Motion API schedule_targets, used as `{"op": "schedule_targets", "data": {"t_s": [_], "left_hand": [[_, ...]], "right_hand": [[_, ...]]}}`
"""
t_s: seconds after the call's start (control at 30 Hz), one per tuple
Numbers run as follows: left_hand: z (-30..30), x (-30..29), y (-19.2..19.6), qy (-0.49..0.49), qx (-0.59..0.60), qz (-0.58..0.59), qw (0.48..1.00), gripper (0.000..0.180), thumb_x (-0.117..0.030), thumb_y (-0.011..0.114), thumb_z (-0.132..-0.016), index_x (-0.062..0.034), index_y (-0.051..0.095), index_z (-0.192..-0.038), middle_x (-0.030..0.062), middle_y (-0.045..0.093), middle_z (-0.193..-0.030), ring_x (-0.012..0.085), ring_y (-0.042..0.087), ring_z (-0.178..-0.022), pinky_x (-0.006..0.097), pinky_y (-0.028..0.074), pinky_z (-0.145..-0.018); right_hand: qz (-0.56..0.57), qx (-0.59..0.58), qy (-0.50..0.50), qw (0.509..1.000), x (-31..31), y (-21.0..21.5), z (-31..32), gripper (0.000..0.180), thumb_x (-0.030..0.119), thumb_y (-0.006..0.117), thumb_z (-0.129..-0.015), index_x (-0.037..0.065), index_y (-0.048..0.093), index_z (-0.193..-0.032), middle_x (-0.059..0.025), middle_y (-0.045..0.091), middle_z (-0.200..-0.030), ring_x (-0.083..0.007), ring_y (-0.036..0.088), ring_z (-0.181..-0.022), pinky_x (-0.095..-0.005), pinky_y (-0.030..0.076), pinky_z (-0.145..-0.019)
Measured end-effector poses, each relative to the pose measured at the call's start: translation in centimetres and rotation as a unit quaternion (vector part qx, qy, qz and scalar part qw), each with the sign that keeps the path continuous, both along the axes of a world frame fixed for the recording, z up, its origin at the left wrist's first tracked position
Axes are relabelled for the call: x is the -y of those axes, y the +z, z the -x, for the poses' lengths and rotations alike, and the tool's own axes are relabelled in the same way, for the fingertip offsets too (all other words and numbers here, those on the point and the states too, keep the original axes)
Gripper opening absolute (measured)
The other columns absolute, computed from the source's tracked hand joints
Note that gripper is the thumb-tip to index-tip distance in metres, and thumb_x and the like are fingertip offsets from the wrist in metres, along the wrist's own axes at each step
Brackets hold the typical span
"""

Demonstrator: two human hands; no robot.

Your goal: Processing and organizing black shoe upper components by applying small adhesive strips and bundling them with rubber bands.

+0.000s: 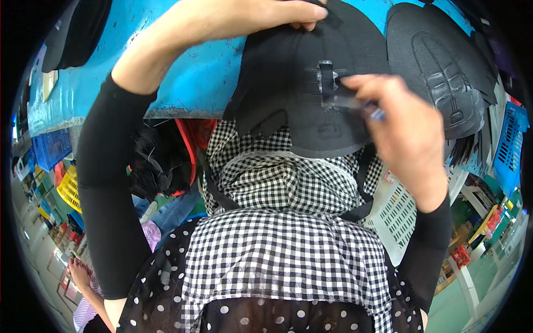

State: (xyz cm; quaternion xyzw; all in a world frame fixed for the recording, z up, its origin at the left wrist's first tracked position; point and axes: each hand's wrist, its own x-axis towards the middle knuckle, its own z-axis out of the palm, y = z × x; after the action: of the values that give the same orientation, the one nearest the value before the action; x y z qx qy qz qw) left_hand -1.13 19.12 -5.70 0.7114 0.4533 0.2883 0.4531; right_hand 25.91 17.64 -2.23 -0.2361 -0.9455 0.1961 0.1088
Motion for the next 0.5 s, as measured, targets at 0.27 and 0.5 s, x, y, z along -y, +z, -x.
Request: {"op": "schedule_targets", "data": {"t_s": [0.27, 0.5], "left_hand": [[0.8, 1.5, -2.8, 0.037, 0.061, -0.105, 0.992, 0.018, -0.018, 0.068, -0.094, -0.0019, 0.070, -0.102, 0.0031, 0.068, -0.081, 0.0114, 0.062, -0.073, 0.027, 0.050, -0.066], [-0.5, 2.7, -2.0, 0.112, -0.020, -0.111, 0.987, 0.018, -0.016, 0.066, -0.091, -0.0024, 0.069, -0.102, 0.0161, 0.073, -0.097, 0.0313, 0.071, -0.093, 0.040, 0.055, -0.084]], "right_hand": [[-0.167, 0.081, -0.062, 0.981, 5.1, -3.8, 3.1, 0.047, 0.036, 0.075, -0.086, 0.003, 0.059, -0.115, -0.0255, 0.064, -0.132, -0.0112, 0.059, -0.044, -0.0253, 0.048, -0.044], [-0.060, 0.134, 0.004, 0.989, 5.2, -0.1, 3.0, 0.085, 0.046, 0.085, -0.073, 0.000, 0.050, -0.136, -0.0314, 0.050, -0.146, -0.0253, 0.069, -0.058, -0.0326, 0.053, -0.051]]}}
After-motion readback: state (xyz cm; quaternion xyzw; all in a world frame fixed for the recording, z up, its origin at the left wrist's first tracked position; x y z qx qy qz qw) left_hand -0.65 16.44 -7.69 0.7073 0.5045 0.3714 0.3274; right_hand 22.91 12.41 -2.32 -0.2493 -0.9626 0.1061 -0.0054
